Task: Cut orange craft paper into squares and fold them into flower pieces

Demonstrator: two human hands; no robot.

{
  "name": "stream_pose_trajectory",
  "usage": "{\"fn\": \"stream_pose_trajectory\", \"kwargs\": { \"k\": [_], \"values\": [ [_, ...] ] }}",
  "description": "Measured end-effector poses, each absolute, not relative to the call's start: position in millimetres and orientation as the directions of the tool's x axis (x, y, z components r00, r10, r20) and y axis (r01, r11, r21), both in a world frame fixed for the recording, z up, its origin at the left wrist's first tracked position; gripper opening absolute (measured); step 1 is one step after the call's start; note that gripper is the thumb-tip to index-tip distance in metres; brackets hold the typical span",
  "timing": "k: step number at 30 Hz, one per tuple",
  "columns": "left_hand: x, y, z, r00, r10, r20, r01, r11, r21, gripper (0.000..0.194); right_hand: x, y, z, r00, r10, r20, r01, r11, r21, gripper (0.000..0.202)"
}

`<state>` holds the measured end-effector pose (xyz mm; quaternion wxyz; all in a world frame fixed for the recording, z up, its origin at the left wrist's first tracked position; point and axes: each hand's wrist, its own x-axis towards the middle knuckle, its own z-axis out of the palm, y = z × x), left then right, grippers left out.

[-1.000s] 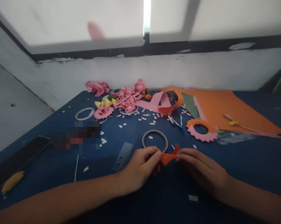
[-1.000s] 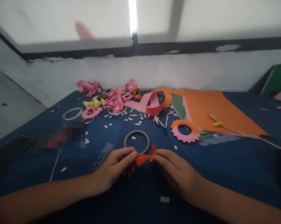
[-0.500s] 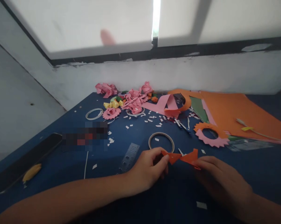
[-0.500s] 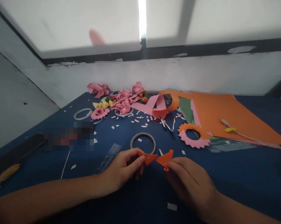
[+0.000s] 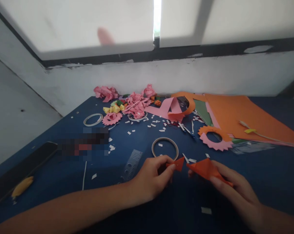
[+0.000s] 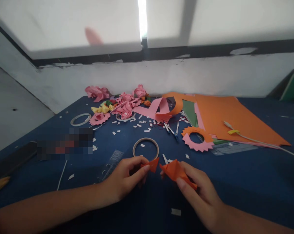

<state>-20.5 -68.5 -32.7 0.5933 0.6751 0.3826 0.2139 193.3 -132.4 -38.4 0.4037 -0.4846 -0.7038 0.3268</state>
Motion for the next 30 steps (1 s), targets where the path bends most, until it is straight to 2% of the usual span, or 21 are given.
{"fn": "stream_pose_trajectory", "kwargs": {
  "k": [7, 13, 17, 22, 27, 30],
  "values": [
    [-19.7, -68.3, -28.1, 0.652, 0.749, -0.122, 0.305, -0.112, 0.946, 0.026, 190.3, -125.3, -34.6, -0.316, 0.937, 0.149, 0.393, 0.272, -0.878, 0.030],
    [-20.9, -71.1, -27.3, 0.666, 0.742, -0.072, 0.318, -0.195, 0.928, 0.023, 185.3, -120.8, -36.9, -0.297, 0.955, 0.003, 0.339, 0.108, -0.934, 0.034],
    [-21.1, -72.0, -25.9, 0.670, 0.740, -0.061, 0.322, -0.215, 0.922, 0.021, 181.1, -121.2, -38.8, -0.262, 0.963, -0.064, 0.392, 0.045, -0.919, 0.037],
    [-20.7, -73.2, -25.5, 0.680, 0.730, -0.070, 0.290, -0.181, 0.940, 0.020, 182.8, -119.9, -40.0, -0.203, 0.979, -0.018, 0.437, 0.074, -0.896, 0.033],
    [-19.1, -73.7, -27.7, 0.659, 0.743, -0.117, 0.290, -0.108, 0.951, 0.022, 184.4, -117.9, -41.5, -0.105, 0.994, 0.016, 0.498, 0.066, -0.865, 0.038],
    [-18.1, -72.4, -27.2, 0.653, 0.745, -0.135, 0.299, -0.090, 0.950, 0.024, 183.8, -118.1, -40.4, -0.115, 0.993, 0.006, 0.466, 0.059, -0.883, 0.037]
  ]
}}
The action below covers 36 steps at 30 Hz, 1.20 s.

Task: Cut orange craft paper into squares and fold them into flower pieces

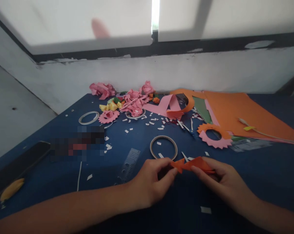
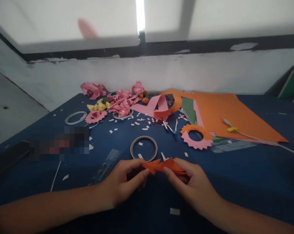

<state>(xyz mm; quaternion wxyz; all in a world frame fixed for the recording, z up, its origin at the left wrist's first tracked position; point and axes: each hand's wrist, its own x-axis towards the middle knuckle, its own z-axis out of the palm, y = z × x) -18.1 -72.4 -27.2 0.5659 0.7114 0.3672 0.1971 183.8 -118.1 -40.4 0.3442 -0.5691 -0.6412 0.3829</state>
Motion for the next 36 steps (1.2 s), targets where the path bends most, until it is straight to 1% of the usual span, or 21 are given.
{"fn": "stream_pose_trajectory", "kwargs": {
  "k": [5, 9, 16, 21, 26, 31, 36],
  "values": [
    [-17.7, -68.7, -23.8, 0.639, 0.754, -0.152, 0.327, -0.087, 0.941, 0.023, 184.8, -119.4, -40.8, -0.098, 0.995, -0.035, 0.400, 0.007, -0.916, 0.035],
    [-18.8, -68.2, -22.7, 0.656, 0.738, -0.159, 0.342, -0.103, 0.934, 0.024, 185.1, -118.3, -40.4, -0.127, 0.990, -0.060, 0.371, -0.009, -0.929, 0.034],
    [-21.2, -70.6, -25.0, 0.696, 0.711, -0.098, 0.321, -0.187, 0.928, 0.024, 185.2, -117.3, -41.2, -0.167, 0.981, -0.099, 0.349, -0.035, -0.937, 0.031],
    [-19.5, -68.4, -24.2, 0.703, 0.706, -0.089, 0.331, -0.215, 0.919, 0.023, 184.3, -116.4, -40.5, -0.180, 0.980, -0.085, 0.316, -0.024, -0.948, 0.030],
    [-19.0, -68.6, -22.7, 0.709, 0.702, -0.063, 0.322, -0.243, 0.915, 0.023, 183.5, -117.3, -37.1, -0.187, 0.979, -0.075, 0.329, -0.010, -0.944, 0.031],
    [-20.7, -69.7, -23.0, 0.728, 0.686, -0.010, 0.301, -0.307, 0.903, 0.018, 183.0, -117.0, -37.8, -0.203, 0.974, -0.102, 0.273, -0.044, -0.961, 0.031],
    [-21.7, -70.8, -23.8, 0.733, 0.680, 0.007, 0.295, -0.327, 0.898, 0.017, 183.6, -116.8, -39.3, -0.240, 0.964, -0.116, 0.294, -0.041, -0.955, 0.032]
  ]
}}
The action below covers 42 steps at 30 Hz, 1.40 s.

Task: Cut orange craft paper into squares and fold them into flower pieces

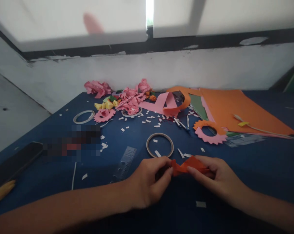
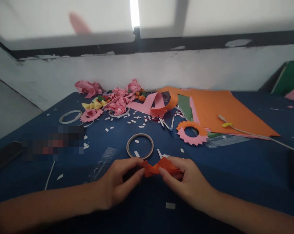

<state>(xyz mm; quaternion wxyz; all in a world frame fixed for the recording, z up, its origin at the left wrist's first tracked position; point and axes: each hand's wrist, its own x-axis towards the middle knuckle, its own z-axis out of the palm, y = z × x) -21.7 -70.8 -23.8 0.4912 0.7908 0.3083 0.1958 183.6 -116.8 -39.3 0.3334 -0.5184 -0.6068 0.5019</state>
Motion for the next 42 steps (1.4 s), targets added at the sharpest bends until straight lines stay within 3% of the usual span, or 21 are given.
{"fn": "stream_pose_trajectory", "kwargs": {
  "k": [9, 15, 20, 29, 36, 42],
  "values": [
    [-19.6, -70.7, -24.5, 0.708, 0.704, -0.054, 0.308, -0.238, 0.921, 0.021, 184.4, -117.4, -35.7, -0.241, 0.965, -0.103, 0.271, -0.035, -0.962, 0.031],
    [-16.7, -69.6, -26.7, 0.691, 0.715, -0.107, 0.311, -0.160, 0.937, 0.020, 181.8, -117.9, -38.1, -0.147, 0.987, -0.067, 0.329, -0.015, -0.944, 0.034],
    [-17.0, -68.6, -28.0, 0.700, 0.702, -0.130, 0.283, -0.105, 0.953, 0.021, 179.8, -118.2, -38.7, -0.189, 0.978, -0.094, 0.328, -0.028, -0.944, 0.038],
    [-21.7, -66.3, -25.1, 0.758, 0.650, -0.058, 0.244, -0.200, 0.949, 0.039, 181.6, -120.4, -40.0, -0.232, 0.970, -0.078, 0.303, -0.004, -0.953, 0.032],
    [-21.5, -64.9, -26.8, 0.746, 0.661, 0.080, 0.175, -0.310, 0.935, 0.032, 182.2, -121.0, -41.2, -0.219, 0.976, 0.020, 0.353, 0.098, -0.930, 0.027],
    [-21.4, -59.8, -23.6, 0.795, 0.604, 0.045, 0.077, -0.175, 0.981, 0.031, 185.0, -122.1, -41.1, -0.240, 0.970, 0.033, 0.365, 0.122, -0.923, 0.026]
  ]
}}
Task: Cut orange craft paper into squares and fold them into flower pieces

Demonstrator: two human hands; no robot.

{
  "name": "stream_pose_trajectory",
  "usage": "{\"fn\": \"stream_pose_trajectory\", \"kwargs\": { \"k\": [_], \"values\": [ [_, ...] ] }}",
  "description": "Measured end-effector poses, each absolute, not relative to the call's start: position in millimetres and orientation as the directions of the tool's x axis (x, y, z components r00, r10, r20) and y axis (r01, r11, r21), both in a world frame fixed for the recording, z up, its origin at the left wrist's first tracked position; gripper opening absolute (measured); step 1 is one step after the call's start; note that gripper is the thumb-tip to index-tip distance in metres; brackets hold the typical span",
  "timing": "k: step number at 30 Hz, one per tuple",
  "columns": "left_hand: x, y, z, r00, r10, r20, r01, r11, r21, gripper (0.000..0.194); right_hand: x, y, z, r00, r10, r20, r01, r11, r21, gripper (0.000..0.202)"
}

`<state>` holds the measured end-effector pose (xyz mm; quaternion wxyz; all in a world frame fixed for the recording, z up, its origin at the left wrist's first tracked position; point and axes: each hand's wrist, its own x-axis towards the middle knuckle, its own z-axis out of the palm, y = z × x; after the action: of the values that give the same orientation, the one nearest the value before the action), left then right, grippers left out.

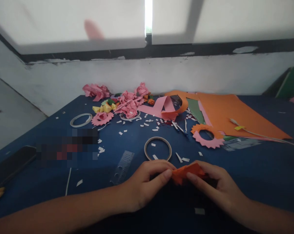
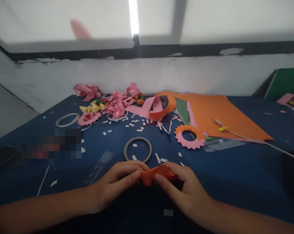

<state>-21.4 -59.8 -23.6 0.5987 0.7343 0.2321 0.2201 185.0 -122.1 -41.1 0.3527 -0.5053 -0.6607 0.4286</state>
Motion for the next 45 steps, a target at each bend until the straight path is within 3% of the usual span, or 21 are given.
{"fn": "stream_pose_trajectory", "kwargs": {
  "k": [12, 29, 35, 45],
  "values": [
    [-16.6, -64.2, -23.0, 0.667, 0.730, -0.150, 0.154, 0.061, 0.986, 0.021, 180.5, -122.7, -37.9, -0.196, 0.981, 0.016, 0.442, 0.103, -0.891, 0.025],
    [-11.0, -65.0, -32.8, 0.643, 0.744, -0.183, 0.103, 0.153, 0.983, 0.024, 177.0, -125.2, -43.2, -0.179, 0.972, 0.152, 0.610, 0.231, -0.758, 0.024],
    [-13.4, -64.5, -37.6, 0.654, 0.737, -0.171, 0.224, 0.027, 0.974, 0.029, 178.3, -124.5, -43.9, -0.201, 0.974, 0.107, 0.600, 0.209, -0.772, 0.025],
    [-18.2, -70.4, -33.8, 0.676, 0.729, 0.108, 0.252, -0.366, 0.896, 0.026, 176.4, -122.4, -45.2, -0.183, 0.983, 0.028, 0.563, 0.128, -0.816, 0.034]
  ]
}}
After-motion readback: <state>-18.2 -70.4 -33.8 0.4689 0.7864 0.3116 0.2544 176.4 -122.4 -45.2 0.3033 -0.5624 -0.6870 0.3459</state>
